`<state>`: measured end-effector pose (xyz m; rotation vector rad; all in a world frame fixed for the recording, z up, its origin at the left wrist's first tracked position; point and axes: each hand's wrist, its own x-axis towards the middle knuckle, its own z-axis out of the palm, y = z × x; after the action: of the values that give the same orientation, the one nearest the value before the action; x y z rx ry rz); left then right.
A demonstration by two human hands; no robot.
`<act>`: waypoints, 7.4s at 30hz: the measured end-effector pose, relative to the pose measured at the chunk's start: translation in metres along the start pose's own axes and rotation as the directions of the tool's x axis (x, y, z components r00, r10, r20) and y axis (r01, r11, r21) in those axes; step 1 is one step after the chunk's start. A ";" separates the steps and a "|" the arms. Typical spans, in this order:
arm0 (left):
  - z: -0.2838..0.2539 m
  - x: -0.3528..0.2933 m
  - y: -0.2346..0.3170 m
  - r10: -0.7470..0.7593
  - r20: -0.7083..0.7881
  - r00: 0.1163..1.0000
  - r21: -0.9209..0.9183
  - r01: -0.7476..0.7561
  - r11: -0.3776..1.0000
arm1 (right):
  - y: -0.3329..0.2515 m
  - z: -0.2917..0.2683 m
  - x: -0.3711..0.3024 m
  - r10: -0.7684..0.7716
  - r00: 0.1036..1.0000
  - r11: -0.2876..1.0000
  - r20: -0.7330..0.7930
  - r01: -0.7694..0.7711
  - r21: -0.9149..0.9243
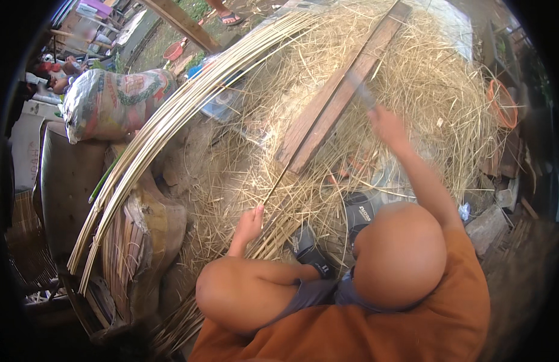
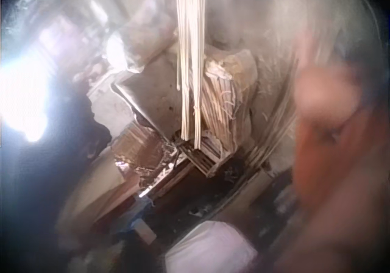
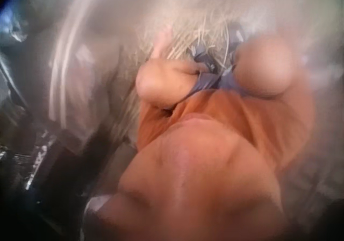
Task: The person splits long bamboo poles into thin strips using a knife and a wooden board. The person repeatedly positions each pole, splits it lengthwise, and then gathers the resulting strips into a bundle.
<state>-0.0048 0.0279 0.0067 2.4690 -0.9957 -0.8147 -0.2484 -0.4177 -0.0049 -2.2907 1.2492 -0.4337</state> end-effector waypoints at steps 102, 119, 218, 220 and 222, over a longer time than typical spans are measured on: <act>-0.049 -0.146 -0.106 -0.196 -0.123 0.973 0.426 0.230 0.875 | 0.020 -0.007 0.022 0.164 0.973 0.986 0.164 -0.162 -0.028; 0.002 0.015 -0.017 0.121 0.073 0.990 -0.095 -0.114 0.989 | -0.015 0.022 -0.006 -0.031 0.929 0.990 0.370 0.080 -0.117; 0.000 0.010 -0.012 0.182 0.004 0.983 0.087 -0.182 0.979 | 0.036 -0.047 0.053 0.381 0.913 0.925 0.147 -0.377 -0.054; 0.006 0.017 -0.004 0.121 0.062 0.991 -0.127 -0.113 0.986 | 0.021 -0.039 0.036 0.278 0.927 0.960 0.251 -0.279 -0.033; 0.009 0.045 0.024 0.160 0.075 0.984 -0.138 -0.148 0.979 | -0.021 0.011 -0.034 -0.090 0.911 0.996 0.403 0.078 0.045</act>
<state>0.0040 -0.0220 -0.0054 2.2313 -1.1101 -0.9112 -0.2463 -0.3764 -0.0039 -2.2636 0.9327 0.0041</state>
